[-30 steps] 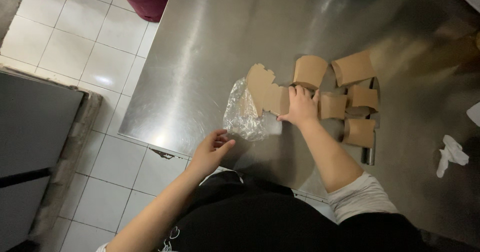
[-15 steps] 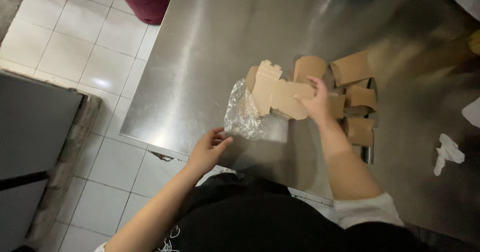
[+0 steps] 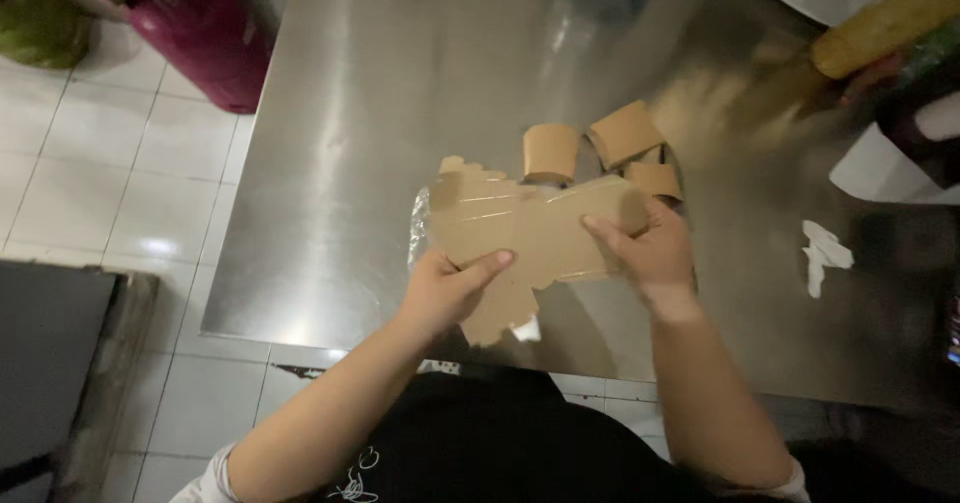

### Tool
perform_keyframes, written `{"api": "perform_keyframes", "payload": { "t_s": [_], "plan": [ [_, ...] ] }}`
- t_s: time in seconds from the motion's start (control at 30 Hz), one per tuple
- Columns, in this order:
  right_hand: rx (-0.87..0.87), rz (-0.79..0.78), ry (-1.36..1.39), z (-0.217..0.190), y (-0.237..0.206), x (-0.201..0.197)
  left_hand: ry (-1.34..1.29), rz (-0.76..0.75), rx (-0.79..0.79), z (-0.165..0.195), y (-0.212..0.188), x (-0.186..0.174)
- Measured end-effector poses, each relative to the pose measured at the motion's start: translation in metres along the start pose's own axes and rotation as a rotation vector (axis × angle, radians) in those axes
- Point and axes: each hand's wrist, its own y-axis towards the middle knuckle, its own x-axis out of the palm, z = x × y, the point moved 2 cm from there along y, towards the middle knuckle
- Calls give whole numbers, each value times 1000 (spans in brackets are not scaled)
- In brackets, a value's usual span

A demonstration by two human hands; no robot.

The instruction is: The person assembles flat cardboard pieces into small containers by folding and interlocking tabs. They handle multiple pieces, fold them into shape, and place finished units on a stainless steel table. The person also briefly wipes the table surface with a tissue.

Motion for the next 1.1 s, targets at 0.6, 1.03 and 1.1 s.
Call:
{"api": "perform_keyframes", "payload": {
  "t_s": [0.6, 1.03, 1.1],
  "plan": [
    [-472, 148, 283, -14, 1, 47, -365, -144, 80, 0, 79, 76],
    [-34, -191, 857, -39, 25, 66, -145, -286, 251, 92, 75, 58],
    [-74, -241, 681, -46, 30, 73, -42, -240, 314, 95, 81, 52]
  ]
}}
